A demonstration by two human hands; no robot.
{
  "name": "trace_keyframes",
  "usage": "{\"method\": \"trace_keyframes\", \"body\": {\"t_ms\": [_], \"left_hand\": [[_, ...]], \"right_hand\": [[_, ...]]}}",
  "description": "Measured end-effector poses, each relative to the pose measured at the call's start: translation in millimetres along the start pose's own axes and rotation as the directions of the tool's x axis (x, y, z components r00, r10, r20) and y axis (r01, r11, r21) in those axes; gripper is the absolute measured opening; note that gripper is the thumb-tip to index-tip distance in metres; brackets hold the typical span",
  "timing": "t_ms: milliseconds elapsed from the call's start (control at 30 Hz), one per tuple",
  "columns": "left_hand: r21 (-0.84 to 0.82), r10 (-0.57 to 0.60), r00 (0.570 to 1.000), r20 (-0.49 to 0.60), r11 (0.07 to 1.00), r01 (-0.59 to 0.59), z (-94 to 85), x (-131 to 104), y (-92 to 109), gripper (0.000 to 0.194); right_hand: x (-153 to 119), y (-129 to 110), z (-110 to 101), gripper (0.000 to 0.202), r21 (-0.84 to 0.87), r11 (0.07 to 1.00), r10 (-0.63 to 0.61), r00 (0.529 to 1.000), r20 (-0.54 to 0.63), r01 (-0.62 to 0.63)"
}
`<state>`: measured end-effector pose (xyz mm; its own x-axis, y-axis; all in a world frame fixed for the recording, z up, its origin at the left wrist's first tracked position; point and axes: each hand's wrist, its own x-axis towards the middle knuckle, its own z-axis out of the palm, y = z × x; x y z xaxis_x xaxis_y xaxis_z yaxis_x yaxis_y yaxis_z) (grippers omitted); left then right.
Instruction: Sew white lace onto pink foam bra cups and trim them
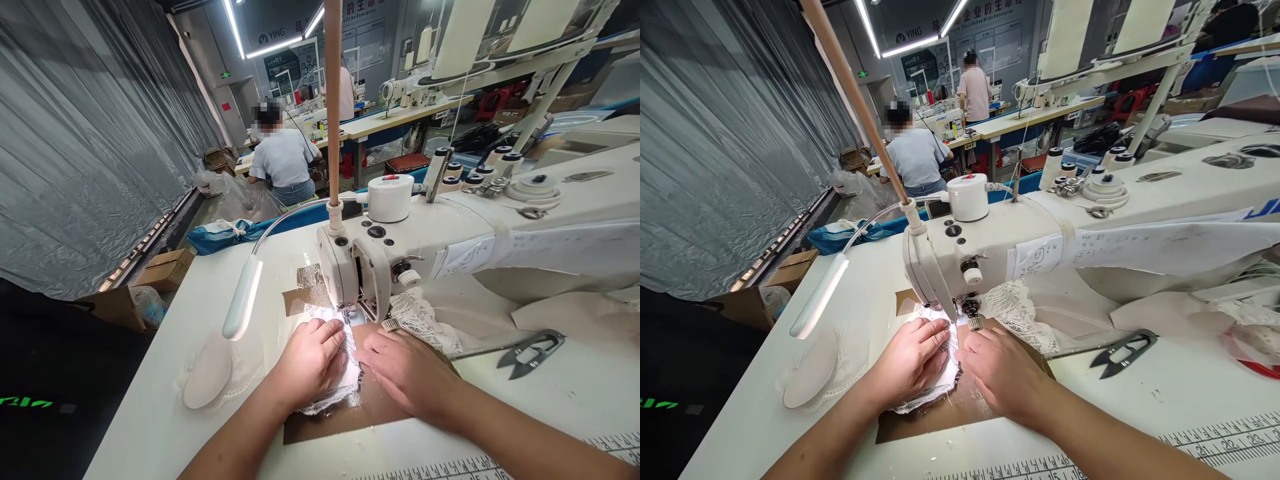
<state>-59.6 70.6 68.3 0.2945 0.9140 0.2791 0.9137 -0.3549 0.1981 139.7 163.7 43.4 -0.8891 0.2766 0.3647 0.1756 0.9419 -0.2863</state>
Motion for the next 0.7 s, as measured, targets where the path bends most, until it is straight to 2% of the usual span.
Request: {"method": "trace_keyframes", "body": {"t_ms": [100, 267, 500, 700], "left_hand": [[-0.042, 0.046, 0.999, 0.001, 0.998, -0.046, -0.9, -0.3, -0.3, 0.027], [-0.029, 0.076, 0.997, 0.014, 0.997, -0.075, -3.1, -0.5, 1.4, 0.025], [-0.019, 0.056, 0.998, 0.040, 0.998, -0.056, -2.8, -2.4, 4.4, 0.023], [-0.055, 0.027, 0.999, 0.046, 0.998, -0.025, -5.0, -1.0, 7.4, 0.023]], "right_hand": [[-1.2, 0.0, 0.2, 0.018, 0.032, 0.999, -0.001, 1.000, 0.026, 0.000], [-1.3, -2.5, -1.9, 0.021, 0.051, 0.999, 0.016, 1.000, -0.016, -0.016], [-3.1, -6.0, -5.2, 0.024, 0.140, 0.989, -0.044, 0.999, 0.030, 0.040], [-3.0, -8.7, -6.8, 0.022, 0.134, 0.991, -0.020, 0.998, 0.053, 0.013]]}}
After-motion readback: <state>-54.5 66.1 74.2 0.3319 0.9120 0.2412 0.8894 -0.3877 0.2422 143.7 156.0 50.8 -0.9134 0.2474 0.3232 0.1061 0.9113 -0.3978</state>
